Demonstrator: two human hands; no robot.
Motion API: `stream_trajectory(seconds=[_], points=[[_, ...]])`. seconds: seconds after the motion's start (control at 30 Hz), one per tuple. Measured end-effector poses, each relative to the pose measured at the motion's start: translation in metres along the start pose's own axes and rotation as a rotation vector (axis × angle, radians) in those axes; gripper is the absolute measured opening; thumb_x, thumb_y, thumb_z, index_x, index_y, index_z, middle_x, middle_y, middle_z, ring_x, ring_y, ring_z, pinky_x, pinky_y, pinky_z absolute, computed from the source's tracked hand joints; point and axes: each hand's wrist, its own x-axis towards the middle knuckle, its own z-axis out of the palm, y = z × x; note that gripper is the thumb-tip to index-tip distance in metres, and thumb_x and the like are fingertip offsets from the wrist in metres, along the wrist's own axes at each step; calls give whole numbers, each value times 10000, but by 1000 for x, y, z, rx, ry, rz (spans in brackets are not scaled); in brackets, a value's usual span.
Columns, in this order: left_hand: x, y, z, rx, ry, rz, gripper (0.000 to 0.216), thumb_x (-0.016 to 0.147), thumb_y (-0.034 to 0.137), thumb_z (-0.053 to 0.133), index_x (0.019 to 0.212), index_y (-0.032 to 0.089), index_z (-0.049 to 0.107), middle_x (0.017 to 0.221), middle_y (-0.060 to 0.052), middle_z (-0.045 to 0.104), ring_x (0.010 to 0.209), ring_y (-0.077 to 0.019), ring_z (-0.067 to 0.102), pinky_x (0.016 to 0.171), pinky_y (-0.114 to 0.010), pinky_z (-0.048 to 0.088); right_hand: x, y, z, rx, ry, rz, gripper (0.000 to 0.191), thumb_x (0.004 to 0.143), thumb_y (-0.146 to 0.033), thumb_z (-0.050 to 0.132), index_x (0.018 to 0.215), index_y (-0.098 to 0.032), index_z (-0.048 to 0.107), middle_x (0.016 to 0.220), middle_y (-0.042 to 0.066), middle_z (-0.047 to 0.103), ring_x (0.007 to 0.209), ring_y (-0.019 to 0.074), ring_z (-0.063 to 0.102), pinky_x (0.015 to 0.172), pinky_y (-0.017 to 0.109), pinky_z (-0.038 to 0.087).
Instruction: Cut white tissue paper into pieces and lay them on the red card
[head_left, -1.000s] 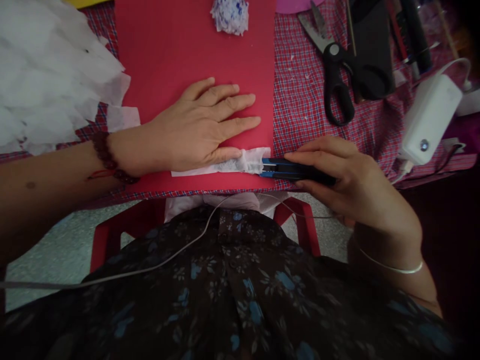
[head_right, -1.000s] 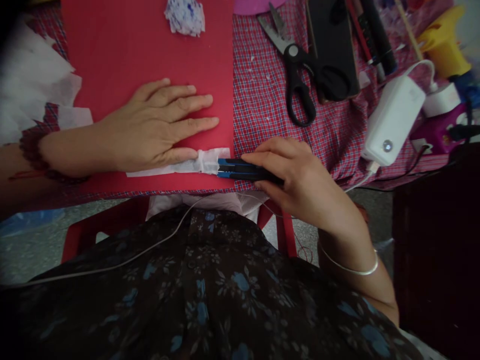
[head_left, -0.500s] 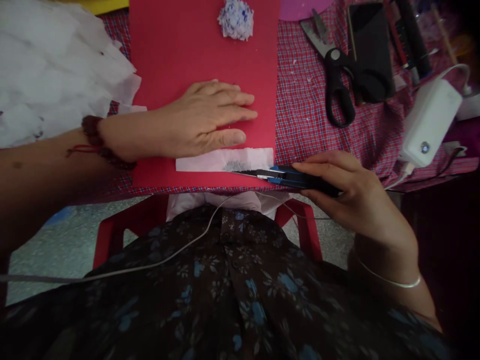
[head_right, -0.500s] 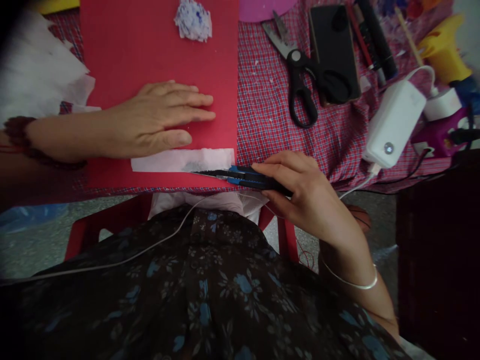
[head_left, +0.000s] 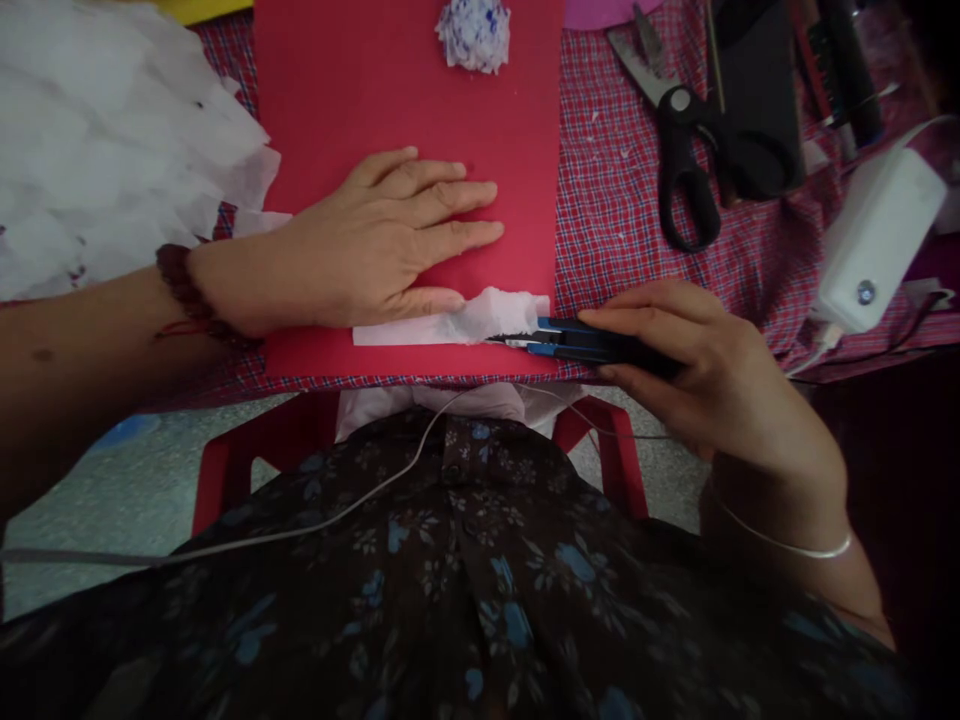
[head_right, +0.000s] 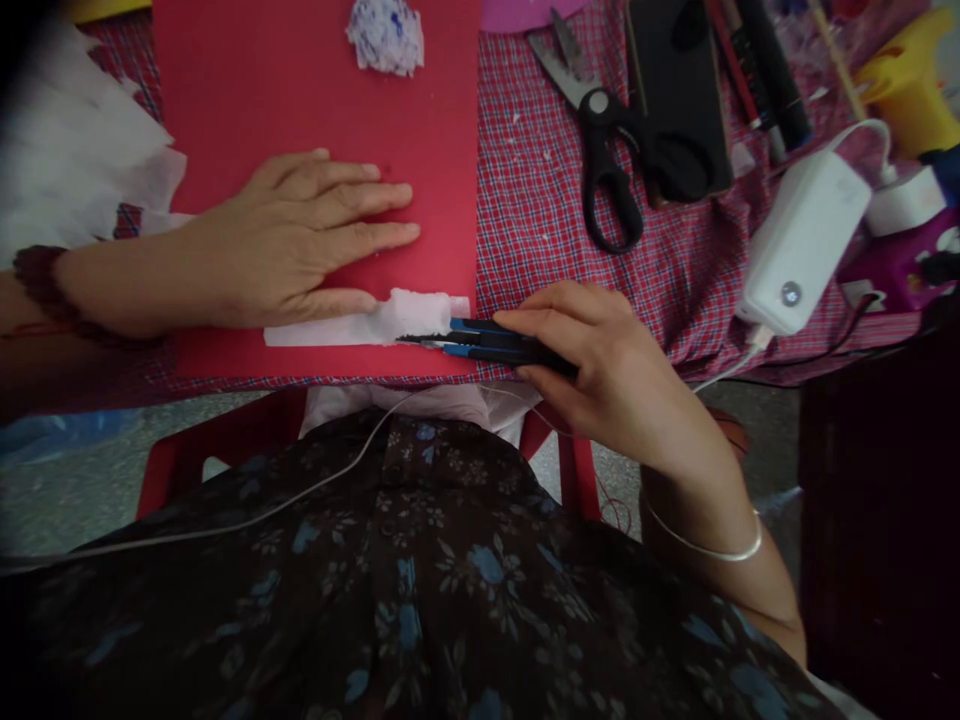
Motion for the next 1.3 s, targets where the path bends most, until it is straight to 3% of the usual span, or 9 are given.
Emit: stream_trajectory(seconds=[0.3,0.53,1.07,1.3], points=[[4,-6,6,-54,1,9,755,936,649,237,1556,234,351,1661,-75,263,1508,-365,216,1213,-545,88,18,-7,-1,5,-61,-15,510,895,-172,617,1353,-397,602,1224,52,658,1134,336,628,982,558,503],[1,-2,3,10,15,29,704,991,581,276,1541,152,371,1629,-139,320,1501,-352,241,1219,-526,126,28,-17,5,-30,-77,-55,459,896,-195,633,1327,-350,609,1216,71,657,1139,344,620,976,551,503],[-1,-3,6,37,57,56,635,1017,495,411,1539,134,378,1611,-163,347,1496,-361,267,1214,-532,145,1,-14,14,-57,-14,-78,414,914,-188,631,1307,-315,612,1188,78,661,1075,325,640,890,506,517],[2,-6,10,-4,55,27,671,990,560,327,1546,188,376,1643,-99,305,1498,-352,254,1212,-556,129,-6,-12,16,-30,44,-60,423,896,-184,649,1309,-272,627,1157,94,663,1080,314,639,924,500,520]])
